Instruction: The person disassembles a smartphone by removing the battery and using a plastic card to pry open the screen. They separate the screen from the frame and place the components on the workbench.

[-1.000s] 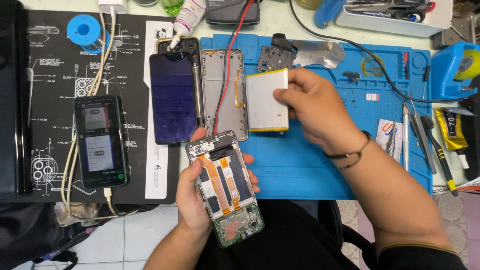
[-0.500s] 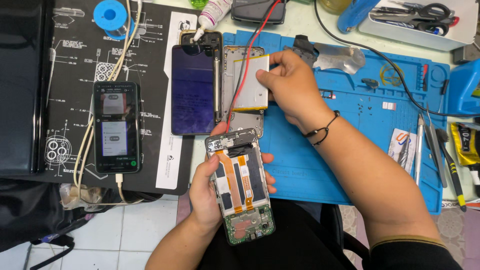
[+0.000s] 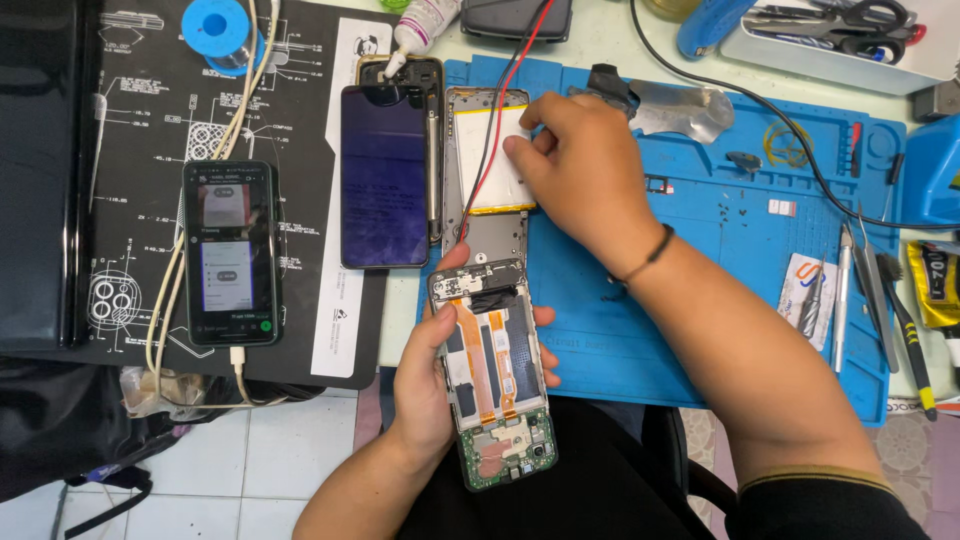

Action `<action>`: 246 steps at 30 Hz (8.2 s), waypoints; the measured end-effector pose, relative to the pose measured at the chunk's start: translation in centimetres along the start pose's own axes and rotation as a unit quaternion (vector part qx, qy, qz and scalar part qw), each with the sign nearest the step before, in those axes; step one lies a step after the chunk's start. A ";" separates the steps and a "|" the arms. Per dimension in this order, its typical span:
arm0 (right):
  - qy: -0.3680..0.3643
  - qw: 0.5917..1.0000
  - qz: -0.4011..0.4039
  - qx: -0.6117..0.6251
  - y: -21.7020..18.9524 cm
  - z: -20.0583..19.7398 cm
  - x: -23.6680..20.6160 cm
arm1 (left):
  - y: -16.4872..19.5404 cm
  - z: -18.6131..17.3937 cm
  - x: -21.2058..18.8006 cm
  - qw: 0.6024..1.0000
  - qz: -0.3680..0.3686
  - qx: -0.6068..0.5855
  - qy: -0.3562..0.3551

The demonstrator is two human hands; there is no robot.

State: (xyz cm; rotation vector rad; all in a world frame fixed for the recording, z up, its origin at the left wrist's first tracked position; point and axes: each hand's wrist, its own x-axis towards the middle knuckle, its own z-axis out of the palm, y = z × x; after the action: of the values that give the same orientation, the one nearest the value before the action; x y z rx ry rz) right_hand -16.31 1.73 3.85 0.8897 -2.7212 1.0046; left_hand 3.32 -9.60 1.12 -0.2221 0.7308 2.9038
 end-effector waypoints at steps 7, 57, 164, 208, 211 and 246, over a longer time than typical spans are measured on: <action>-0.200 0.951 -0.070 0.227 -2.2 -4.9 -5.5 | 0.0 0.2 0.1 1.000 -0.006 0.020 -0.009; -0.043 0.977 -0.146 -0.152 -1.1 -3.1 -13.0 | -3.1 0.7 3.9 0.970 -0.064 0.230 -0.049; 0.120 0.992 0.011 0.049 -1.4 -6.7 -16.9 | -5.3 1.2 2.6 0.971 -0.074 0.191 -0.120; 0.024 0.992 -0.081 0.099 -3.3 -6.2 -19.7 | -3.7 1.3 3.9 0.997 -0.074 0.005 -0.004; -0.033 0.988 -0.060 0.137 -2.8 -7.7 -20.2 | -3.3 1.8 3.6 0.998 -0.058 0.024 -0.010; 0.020 0.844 0.133 0.520 1.2 -4.6 -22.8 | -3.6 2.7 2.9 0.994 0.078 0.070 -0.021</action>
State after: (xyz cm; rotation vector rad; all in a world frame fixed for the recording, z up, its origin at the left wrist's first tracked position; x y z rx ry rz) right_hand 1.33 16.49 0.15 0.5152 -2.1377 2.6040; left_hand 0.79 -4.85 1.29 -0.0914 0.9824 2.9739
